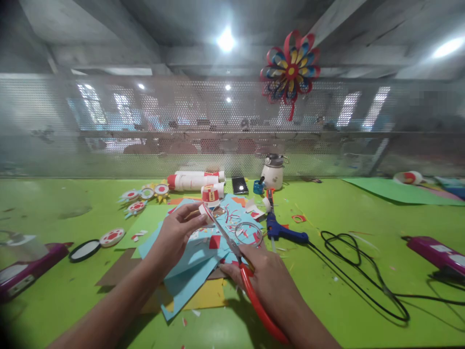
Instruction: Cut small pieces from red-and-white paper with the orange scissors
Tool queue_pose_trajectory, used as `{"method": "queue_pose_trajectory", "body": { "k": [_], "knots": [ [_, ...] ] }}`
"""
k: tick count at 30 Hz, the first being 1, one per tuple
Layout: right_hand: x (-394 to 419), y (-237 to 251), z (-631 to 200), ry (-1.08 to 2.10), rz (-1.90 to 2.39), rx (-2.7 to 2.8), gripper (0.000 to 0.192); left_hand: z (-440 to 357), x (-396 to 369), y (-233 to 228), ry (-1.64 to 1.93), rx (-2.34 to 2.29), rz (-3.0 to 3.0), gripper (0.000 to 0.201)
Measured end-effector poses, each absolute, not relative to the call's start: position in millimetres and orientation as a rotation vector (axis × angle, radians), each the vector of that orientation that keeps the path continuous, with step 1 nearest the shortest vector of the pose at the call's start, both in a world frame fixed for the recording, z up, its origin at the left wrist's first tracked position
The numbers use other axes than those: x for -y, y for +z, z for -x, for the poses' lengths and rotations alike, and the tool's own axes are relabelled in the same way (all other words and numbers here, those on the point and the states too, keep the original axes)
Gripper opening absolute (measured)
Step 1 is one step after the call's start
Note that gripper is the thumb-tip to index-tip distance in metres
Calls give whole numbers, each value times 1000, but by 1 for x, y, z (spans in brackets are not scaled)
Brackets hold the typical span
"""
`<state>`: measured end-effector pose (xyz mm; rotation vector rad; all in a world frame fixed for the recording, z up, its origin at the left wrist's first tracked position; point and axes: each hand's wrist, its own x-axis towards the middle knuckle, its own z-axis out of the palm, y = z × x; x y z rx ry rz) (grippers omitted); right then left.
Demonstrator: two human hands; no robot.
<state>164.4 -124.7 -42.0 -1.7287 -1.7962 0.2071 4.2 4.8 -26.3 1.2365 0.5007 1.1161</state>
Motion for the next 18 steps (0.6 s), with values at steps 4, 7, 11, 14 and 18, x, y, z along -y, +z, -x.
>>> {"method": "queue_pose_trajectory", "body": {
  "k": [4,7,11,14,18],
  "knots": [
    [124,-40,-164,202,1709,1796,26,-4,-5,-26,1144,-498,-1250,33],
    [125,-36,-163,237,1672,1812,29,-5,-6,-26,1160,-500,-1246,33],
    [125,-34,-162,248,1682,1821,29,-5,-6,-28,1173,-492,-1248,33],
    [124,-36,-163,203,1716,1808,27,-6,-6,-30,1168,-498,-1233,35],
    [124,-40,-165,203,1742,1798,28,-6,-5,-29,1155,-505,-1226,36]
  ]
}}
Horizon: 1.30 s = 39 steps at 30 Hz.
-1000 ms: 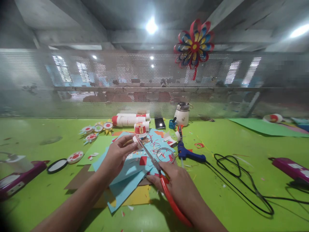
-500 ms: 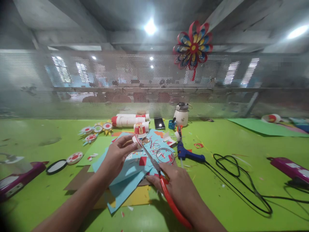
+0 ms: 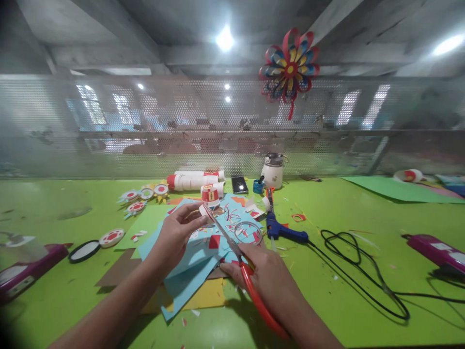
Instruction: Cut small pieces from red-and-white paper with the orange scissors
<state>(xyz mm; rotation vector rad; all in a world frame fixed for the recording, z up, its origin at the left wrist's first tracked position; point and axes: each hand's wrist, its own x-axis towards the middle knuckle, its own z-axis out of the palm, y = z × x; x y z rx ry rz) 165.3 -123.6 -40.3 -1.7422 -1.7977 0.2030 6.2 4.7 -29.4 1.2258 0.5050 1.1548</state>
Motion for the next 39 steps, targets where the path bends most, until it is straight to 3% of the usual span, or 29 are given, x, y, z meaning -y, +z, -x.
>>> {"method": "queue_pose_trajectory", "body": {
  "k": [31,39],
  "knots": [
    [126,-34,-160,198,1738,1796,25,-8,-2,-29,1206,-505,-1279,34],
    [123,-39,-161,194,1702,1761,26,-7,-4,-28,1142,-498,-1226,45]
  ]
}}
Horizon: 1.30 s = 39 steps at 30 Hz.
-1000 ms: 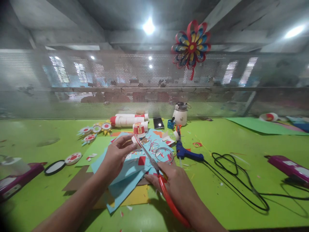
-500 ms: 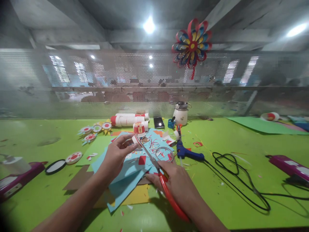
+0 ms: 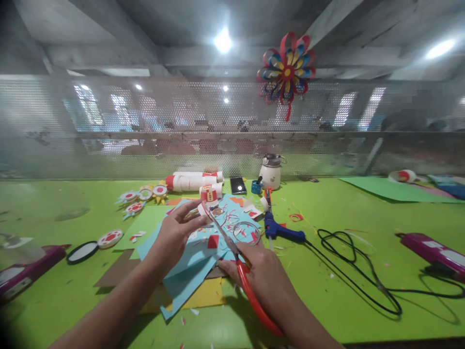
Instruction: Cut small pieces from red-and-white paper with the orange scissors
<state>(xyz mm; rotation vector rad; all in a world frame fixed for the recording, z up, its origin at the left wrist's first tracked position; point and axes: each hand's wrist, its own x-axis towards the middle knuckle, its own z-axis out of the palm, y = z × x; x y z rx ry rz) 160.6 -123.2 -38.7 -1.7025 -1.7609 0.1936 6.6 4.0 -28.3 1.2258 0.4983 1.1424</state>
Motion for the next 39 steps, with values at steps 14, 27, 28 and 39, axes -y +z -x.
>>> {"method": "queue_pose_trajectory", "body": {
  "k": [14,27,28,39],
  "knots": [
    [121,-42,-165,280,1629,1788,26,-7,-5,-23,1217,-467,-1256,43],
    [126,-38,-161,228,1706,1740,26,-10,1,-22,1214,-538,-1277,39],
    [126,-37,-161,214,1715,1745,27,-10,1,-21,1213,-541,-1277,39],
    [124,-40,-160,205,1714,1734,27,-10,2,-21,1206,-579,-1292,38]
  ]
}}
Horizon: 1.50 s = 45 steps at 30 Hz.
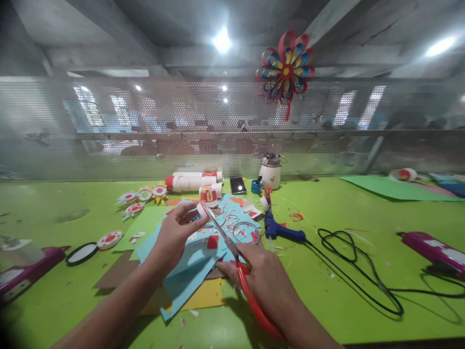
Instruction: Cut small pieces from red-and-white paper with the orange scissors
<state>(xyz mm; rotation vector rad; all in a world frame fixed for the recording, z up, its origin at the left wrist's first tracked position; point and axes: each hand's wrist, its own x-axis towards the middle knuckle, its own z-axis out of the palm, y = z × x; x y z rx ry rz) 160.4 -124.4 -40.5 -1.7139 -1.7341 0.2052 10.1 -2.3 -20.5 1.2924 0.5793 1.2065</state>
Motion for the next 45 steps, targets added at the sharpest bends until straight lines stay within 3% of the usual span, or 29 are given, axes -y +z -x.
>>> {"method": "queue_pose_trajectory", "body": {
  "k": [22,31,37,45],
  "knots": [
    [128,-34,-160,196,1741,1741,25,-16,3,-27,1230,-553,-1305,38],
    [117,-43,-176,12,1842,1565,36,-11,3,-24,1174,-528,-1255,39],
    [109,-51,-182,-43,1850,1556,36,-1,-9,-22,1065,-384,-1022,26],
    [103,-60,-187,-68,1868,1519,32,6,-21,-20,1002,-394,-835,24]
  ]
}}
